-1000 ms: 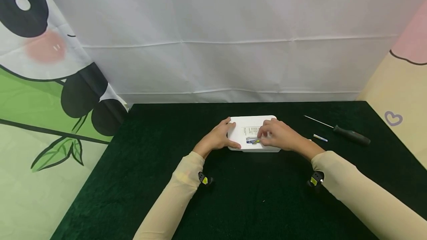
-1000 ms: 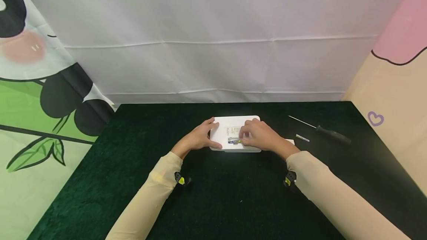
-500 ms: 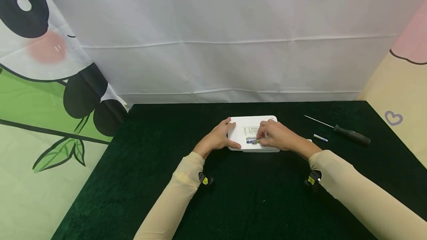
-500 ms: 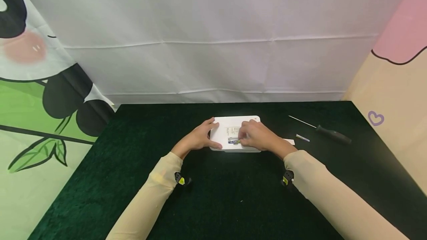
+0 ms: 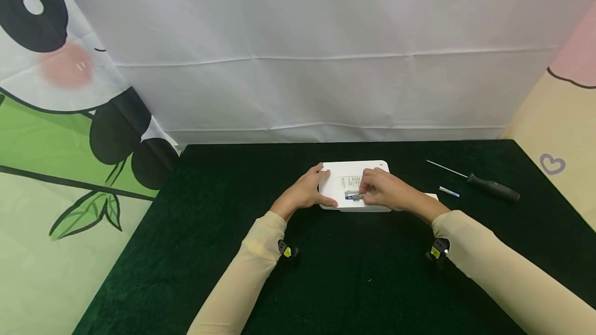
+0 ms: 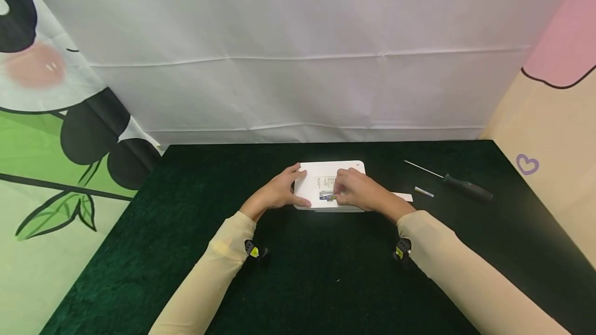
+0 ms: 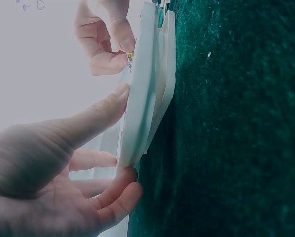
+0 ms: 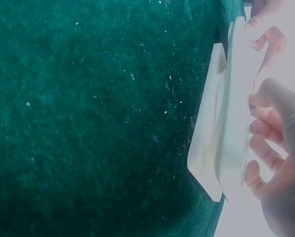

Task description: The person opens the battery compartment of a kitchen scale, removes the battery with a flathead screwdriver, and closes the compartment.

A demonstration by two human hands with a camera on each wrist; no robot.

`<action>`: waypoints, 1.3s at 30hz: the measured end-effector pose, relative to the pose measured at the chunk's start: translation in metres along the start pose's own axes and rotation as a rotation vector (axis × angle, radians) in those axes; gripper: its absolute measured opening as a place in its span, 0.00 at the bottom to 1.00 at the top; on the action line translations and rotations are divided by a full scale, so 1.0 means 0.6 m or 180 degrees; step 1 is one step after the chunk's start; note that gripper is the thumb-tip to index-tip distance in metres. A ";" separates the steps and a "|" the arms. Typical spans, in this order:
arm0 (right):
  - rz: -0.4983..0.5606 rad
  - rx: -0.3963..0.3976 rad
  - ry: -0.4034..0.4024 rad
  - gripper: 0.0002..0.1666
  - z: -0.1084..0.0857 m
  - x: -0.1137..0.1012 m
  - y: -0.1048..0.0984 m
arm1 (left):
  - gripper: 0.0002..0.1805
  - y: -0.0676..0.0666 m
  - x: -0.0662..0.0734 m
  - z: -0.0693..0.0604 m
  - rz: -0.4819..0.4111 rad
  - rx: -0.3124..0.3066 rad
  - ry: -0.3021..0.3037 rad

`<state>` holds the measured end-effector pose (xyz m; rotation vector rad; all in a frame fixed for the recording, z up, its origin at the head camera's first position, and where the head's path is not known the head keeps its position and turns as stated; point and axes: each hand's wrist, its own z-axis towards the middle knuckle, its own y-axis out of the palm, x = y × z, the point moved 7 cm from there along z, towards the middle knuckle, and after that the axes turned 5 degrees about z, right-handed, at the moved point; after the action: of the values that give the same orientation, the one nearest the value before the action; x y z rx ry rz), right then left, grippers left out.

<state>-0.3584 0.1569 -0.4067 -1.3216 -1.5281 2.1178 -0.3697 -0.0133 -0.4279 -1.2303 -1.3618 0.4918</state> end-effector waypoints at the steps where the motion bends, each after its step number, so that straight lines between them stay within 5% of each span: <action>1: 0.0007 0.0001 0.0003 0.06 0.000 0.000 0.000 | 0.50 0.000 0.000 0.000 0.0004 0.0000 0.0004; 39: -0.0038 0.0146 0.0019 0.06 -0.005 -0.001 0.003 | 0.49 0.000 -0.002 -0.002 -0.0036 -0.0028 -0.0041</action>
<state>-0.3552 0.1579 -0.4080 -1.2991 -1.4722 2.1266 -0.3687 -0.0146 -0.4279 -1.2279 -1.3824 0.4872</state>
